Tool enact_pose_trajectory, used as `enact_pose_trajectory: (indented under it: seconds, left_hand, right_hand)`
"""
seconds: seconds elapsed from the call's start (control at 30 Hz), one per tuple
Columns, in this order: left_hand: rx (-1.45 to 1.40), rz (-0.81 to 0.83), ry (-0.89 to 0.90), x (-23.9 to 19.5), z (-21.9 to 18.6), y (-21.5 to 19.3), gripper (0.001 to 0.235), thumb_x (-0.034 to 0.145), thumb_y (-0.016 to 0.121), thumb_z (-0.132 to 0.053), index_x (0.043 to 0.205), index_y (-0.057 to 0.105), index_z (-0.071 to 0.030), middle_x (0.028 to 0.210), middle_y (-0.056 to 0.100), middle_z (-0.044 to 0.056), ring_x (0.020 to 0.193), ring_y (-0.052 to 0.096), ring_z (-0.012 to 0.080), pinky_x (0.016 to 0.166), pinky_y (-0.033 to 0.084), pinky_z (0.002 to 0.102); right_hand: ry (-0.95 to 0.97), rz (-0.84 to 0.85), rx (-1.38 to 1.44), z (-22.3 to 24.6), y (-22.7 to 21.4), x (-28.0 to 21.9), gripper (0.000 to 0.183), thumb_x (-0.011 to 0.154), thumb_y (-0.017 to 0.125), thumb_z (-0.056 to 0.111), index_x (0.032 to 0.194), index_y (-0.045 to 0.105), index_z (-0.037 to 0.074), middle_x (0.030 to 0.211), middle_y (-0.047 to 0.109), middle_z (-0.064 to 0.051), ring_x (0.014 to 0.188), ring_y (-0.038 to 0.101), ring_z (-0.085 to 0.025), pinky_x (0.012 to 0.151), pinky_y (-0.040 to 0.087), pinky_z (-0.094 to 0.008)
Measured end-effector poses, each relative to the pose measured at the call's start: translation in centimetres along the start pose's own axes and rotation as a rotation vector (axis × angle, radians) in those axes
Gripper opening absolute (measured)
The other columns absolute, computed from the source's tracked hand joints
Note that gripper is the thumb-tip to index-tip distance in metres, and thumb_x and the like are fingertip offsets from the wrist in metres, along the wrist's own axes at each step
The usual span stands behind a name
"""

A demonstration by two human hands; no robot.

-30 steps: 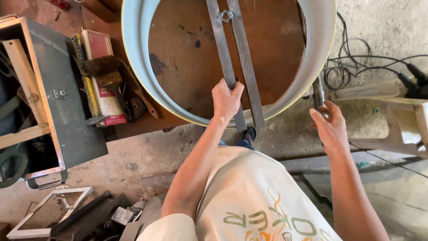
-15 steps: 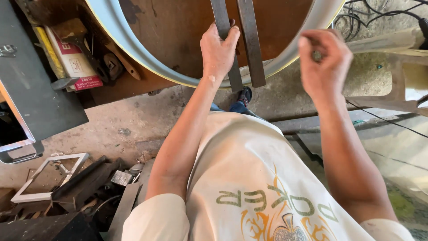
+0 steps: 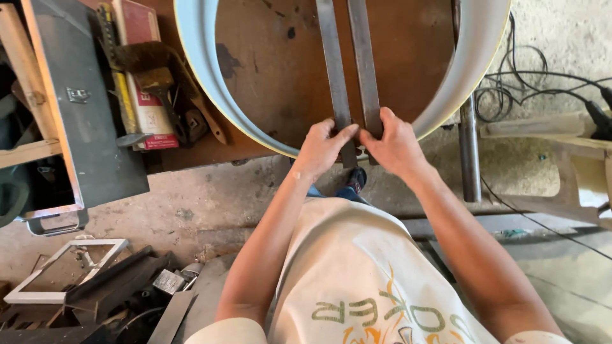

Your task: Cleaning and measuring metal rings and bars in a fabrication workshop.

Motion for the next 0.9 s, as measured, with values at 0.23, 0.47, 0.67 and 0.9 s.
enact_pose_trajectory:
  seconds: [0.23,0.47,0.67,0.9]
  left_hand:
    - [-0.004,0.029,0.083,0.2,-0.4,-0.8,0.038,0.095,0.072,-0.035,0.104,0.072,0.002,0.087,0.073,0.002,0.077,0.063,0.0075,0.066,0.056,0.028]
    - [0.310,-0.186,0.195,6.7,-4.1,-7.7,0.051,0.095,0.071,-0.051,0.077,0.065,-0.004,0.068,0.055,-0.002,0.065,0.047,0.0099,0.057,0.041,0.033]
    - [0.177,-0.248,0.389,21.7,-11.6,-13.5,0.048,0.092,0.072,-0.048,0.100,0.075,-0.001,0.080,0.068,-0.006,0.075,0.059,0.0048,0.069,0.053,0.026]
    - [-0.092,-0.054,0.248,35.9,-17.2,-15.0,0.041,0.092,0.068,-0.048,0.097,0.068,-0.007,0.081,0.059,-0.005,0.074,0.057,0.0093,0.064,0.055,0.031]
  right_hand:
    - [0.039,-0.007,0.010,-0.1,0.4,-0.1,0.036,0.091,0.073,0.024,0.106,0.056,-0.003,0.092,0.071,-0.028,0.089,0.070,-0.045,0.072,0.054,-0.050]
    - [0.278,0.067,0.061,3.3,-0.9,-0.5,0.038,0.089,0.072,0.029,0.101,0.054,-0.003,0.083,0.071,-0.024,0.074,0.075,-0.038,0.065,0.055,-0.047]
    - [0.284,-0.056,-0.008,1.9,0.3,-0.4,0.035,0.086,0.077,0.029,0.101,0.061,0.001,0.081,0.072,-0.020,0.073,0.071,-0.033,0.065,0.054,-0.045]
    - [0.484,-0.075,0.001,1.1,1.7,-0.4,0.027,0.086,0.076,0.021,0.103,0.066,0.002,0.069,0.064,-0.014,0.061,0.054,-0.020,0.057,0.049,-0.039]
Point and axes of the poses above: each hand's wrist, its own x-axis towards the middle knuckle, its own y-axis out of the palm, z = x × y, the point moved 3 cm from there along x, towards the middle knuckle
